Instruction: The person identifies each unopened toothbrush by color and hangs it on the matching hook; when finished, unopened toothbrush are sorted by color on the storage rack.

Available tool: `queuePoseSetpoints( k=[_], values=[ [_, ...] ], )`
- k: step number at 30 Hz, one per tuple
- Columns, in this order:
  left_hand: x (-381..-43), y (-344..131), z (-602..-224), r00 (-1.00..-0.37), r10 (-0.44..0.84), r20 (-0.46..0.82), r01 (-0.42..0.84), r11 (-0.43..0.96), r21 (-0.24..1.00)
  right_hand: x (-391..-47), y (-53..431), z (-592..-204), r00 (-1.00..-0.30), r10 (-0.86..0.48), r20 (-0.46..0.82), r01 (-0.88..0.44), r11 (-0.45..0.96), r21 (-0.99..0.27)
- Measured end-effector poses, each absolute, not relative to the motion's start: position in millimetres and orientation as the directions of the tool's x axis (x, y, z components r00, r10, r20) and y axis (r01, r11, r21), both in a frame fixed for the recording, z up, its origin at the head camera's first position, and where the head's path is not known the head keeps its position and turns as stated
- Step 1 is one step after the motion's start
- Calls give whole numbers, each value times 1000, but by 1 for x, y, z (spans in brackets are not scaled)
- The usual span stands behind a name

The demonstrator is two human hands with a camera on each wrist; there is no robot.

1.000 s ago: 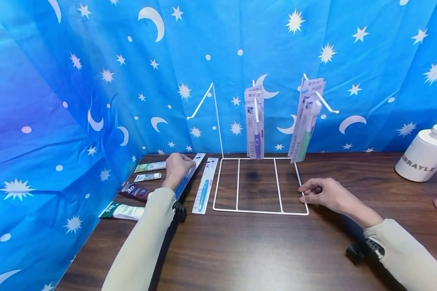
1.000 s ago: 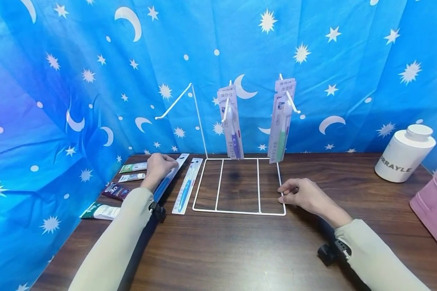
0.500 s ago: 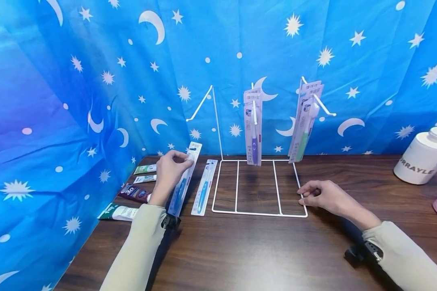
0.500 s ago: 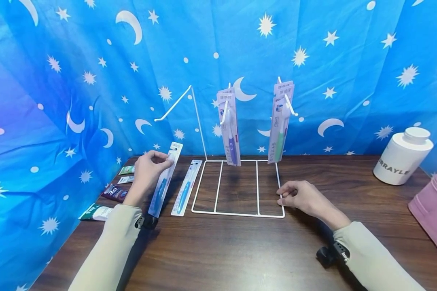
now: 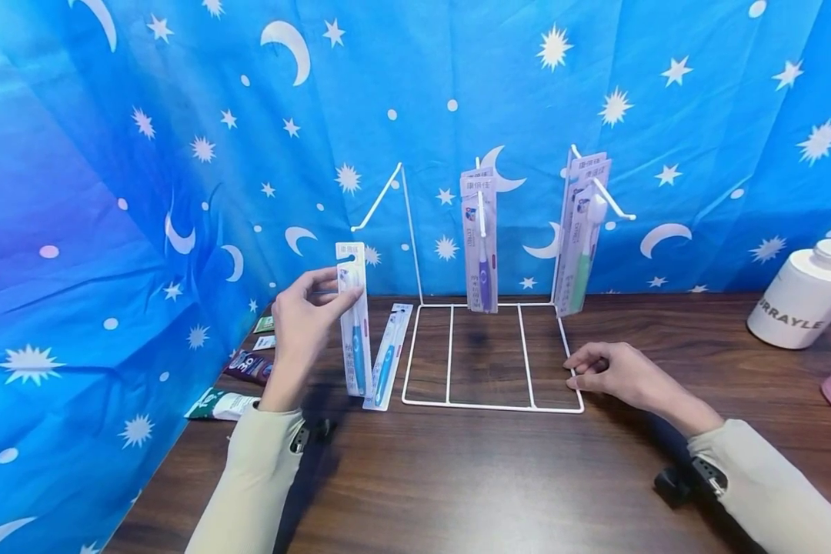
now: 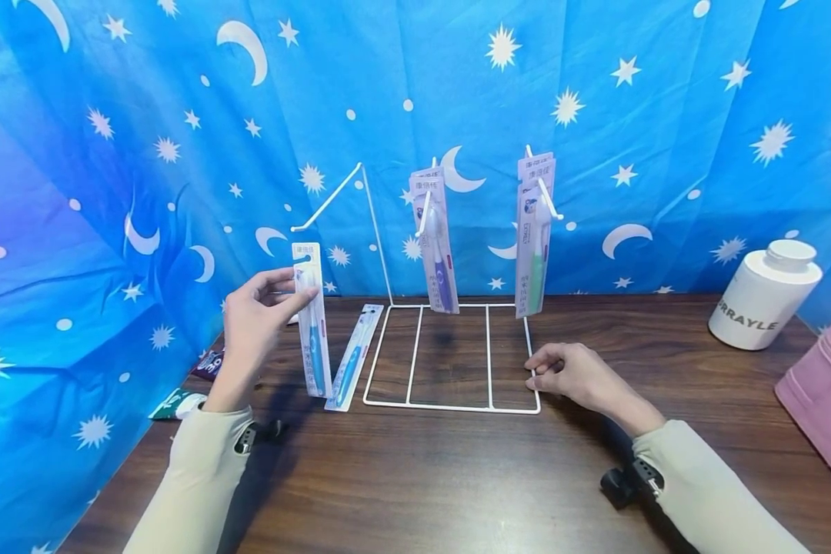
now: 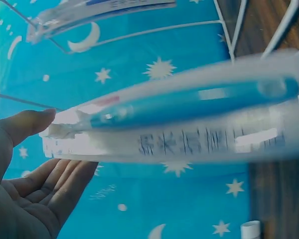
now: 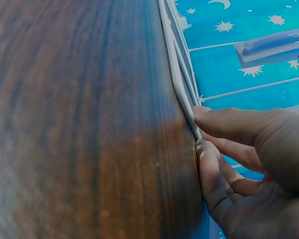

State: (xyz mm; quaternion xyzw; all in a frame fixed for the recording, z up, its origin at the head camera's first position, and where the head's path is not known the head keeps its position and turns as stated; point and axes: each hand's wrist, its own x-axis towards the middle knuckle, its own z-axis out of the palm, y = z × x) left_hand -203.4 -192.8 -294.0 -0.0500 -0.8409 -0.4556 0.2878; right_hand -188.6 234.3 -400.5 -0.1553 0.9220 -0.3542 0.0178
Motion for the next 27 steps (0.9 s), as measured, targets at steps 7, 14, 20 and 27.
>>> queuePoseSetpoints(
  k=[7,14,20,27],
  values=[
    [-187,-191,-278,-782,-166,600,427,558,711,-188,234,-401,-950,-299,90,-281,695,-662],
    [-171,-189,-264,-743,-160,650,493,526,693,-188,235,-401,-952,-298,68,-266,700,-663],
    [-157,-186,-253,-715,-165,680,516,532,671,-189,235,-401,-954,-294,66,-262,704,-660],
    [-143,-181,-241,-693,-120,710,582,489,650,-188,234,-401,-952,-294,82,-274,702,-657]
  ],
)
